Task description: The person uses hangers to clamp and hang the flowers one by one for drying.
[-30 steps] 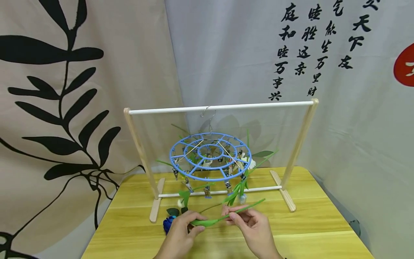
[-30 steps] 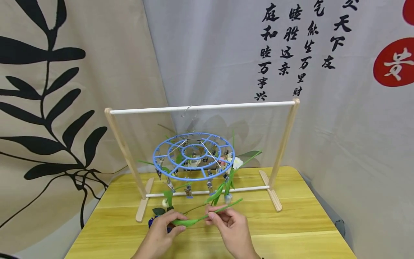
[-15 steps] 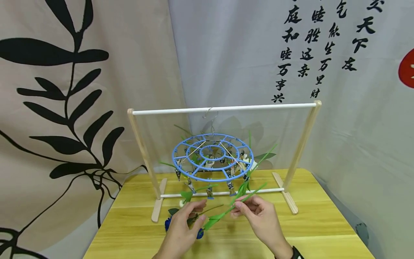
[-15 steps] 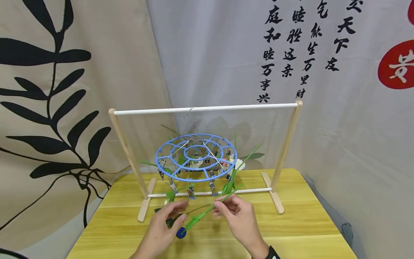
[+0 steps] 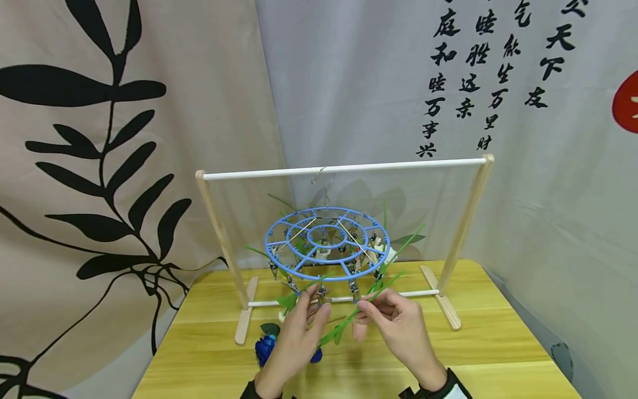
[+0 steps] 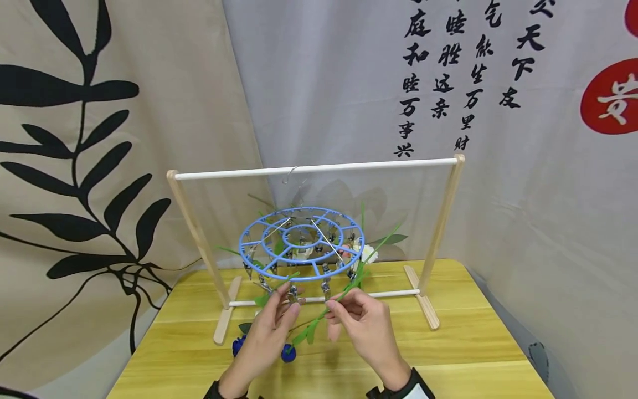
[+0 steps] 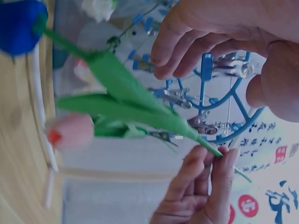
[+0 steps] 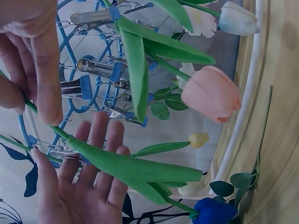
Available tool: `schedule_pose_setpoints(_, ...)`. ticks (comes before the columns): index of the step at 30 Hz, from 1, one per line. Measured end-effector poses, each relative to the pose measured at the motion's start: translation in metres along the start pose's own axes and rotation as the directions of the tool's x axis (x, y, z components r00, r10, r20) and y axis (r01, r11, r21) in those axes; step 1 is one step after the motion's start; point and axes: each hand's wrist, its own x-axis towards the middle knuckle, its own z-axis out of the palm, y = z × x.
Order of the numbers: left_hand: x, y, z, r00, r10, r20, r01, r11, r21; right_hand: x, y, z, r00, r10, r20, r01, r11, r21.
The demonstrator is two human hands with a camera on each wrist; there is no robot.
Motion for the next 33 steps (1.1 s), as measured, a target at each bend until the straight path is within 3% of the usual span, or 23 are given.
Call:
schedule_pose_setpoints(5, 0.015, 0.001, 0.002, 0.998, 0.048, 0.033, -0.046, 0.997, -0.069, 0.004, -0.002, 0.007, 1.0, 0.008, 0.005, -0.008, 1.0, -0.009)
schedule_pose_setpoints(12, 0.021, 0.008, -0.004, 0.999, 0.022, 0.05, -0.012, 0.981, -0.193, 0.011, -0.004, 0.014, 0.999, -0.046, 0.007, 0.046, 0.997, -0.054)
schedule_pose_setpoints(19, 0.023, 0.01, -0.005, 0.997, 0.007, 0.08, 0.014, 0.967, -0.254, 0.014, -0.004, 0.02, 0.999, -0.042, -0.011, 0.042, 0.998, -0.044)
schedule_pose_setpoints(33, 0.022, 0.014, -0.004, 0.992, -0.082, -0.101, 0.057, 0.971, -0.234, 0.014, 0.0, 0.034, 0.996, 0.065, -0.059, -0.067, 0.997, -0.034)
